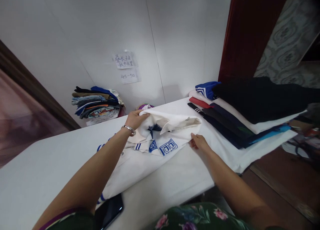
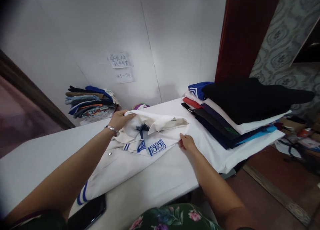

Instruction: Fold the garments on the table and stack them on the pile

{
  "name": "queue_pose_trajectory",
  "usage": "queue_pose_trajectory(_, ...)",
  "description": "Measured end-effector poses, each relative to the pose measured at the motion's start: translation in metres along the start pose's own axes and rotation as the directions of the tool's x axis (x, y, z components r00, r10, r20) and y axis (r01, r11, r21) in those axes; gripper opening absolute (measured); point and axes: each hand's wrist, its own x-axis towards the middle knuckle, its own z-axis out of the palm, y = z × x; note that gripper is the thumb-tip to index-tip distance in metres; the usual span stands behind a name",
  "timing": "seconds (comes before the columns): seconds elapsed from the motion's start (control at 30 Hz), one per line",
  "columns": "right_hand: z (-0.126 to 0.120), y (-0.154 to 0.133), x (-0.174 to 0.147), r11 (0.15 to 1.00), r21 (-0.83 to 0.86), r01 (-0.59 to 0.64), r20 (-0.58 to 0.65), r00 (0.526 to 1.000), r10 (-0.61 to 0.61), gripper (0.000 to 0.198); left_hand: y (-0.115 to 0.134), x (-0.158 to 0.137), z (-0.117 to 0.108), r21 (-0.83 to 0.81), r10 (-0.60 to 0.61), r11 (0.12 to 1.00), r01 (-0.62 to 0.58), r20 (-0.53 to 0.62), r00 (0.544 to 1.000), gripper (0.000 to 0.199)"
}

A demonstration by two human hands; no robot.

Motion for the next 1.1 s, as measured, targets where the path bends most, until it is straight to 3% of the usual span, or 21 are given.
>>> queue_pose_trajectory(0.17, -0.001, -0.003, -0.007, 0.996, 0.081, 0.029, 0.047, 0.998, -0.032, 0.029, 0.001, 0.0, -0.002, 0.046, 0.028, 0.999, -0.028, -0.007, 1.0, 0.037)
queue_pose_trajectory(0.4, 0.007, -0.003, -0.006, 0.986, 0.158, 0.055, 0.002, 0.998, -0.056, 0.029, 0.009, 0.001, -0.002, 0.163, 0.026, 0.986, -0.016, -0.059, 0.998, 0.038)
queue_pose_trajectory(0.57, 0.001, -0.032, -0.013, 0.961, 0.261, 0.086, 0.039, 0.994, -0.1, 0.016, 0.02, 0.006, -0.016, 0.198, 0.045, 0.98, -0.01, -0.176, 0.983, 0.035)
queue_pose_trajectory(0.73, -0.018, -0.109, -0.012, 0.929, 0.339, 0.15, 0.041, 0.984, -0.174, 0.011, 0.04, 0.029, -0.056, 0.213, 0.1, 0.977, -0.02, -0.37, 0.924, 0.036)
queue_pose_trajectory(0.87, -0.039, -0.192, -0.016, 0.895, 0.326, 0.304, -0.029, 0.95, -0.311, 0.017, 0.065, 0.049, -0.1, 0.277, 0.184, 0.96, -0.044, -0.501, 0.846, 0.047)
queue_pose_trajectory(0.97, -0.051, -0.255, -0.025, 0.866, 0.278, 0.416, -0.062, 0.907, -0.416, 0.043, 0.092, 0.054, -0.128, 0.405, 0.294, 0.911, -0.073, -0.516, 0.804, 0.063)
queue_pose_trajectory(1.0, -0.054, -0.275, -0.029, 0.841, 0.259, 0.474, -0.084, 0.879, -0.47, 0.053, 0.103, 0.053, -0.136, 0.443, 0.331, 0.893, -0.084, -0.517, 0.79, 0.067)
queue_pose_trajectory(1.03, -0.059, -0.294, -0.032, 0.79, 0.229, 0.569, -0.117, 0.822, -0.557, 0.061, 0.115, 0.051, -0.144, 0.47, 0.367, 0.877, -0.098, -0.525, 0.768, 0.069)
queue_pose_trajectory(1.1, -0.073, -0.331, -0.037, 0.63, 0.208, 0.748, -0.176, 0.662, -0.729, 0.068, 0.14, 0.043, -0.157, 0.501, 0.436, 0.855, -0.133, -0.555, 0.709, 0.069)
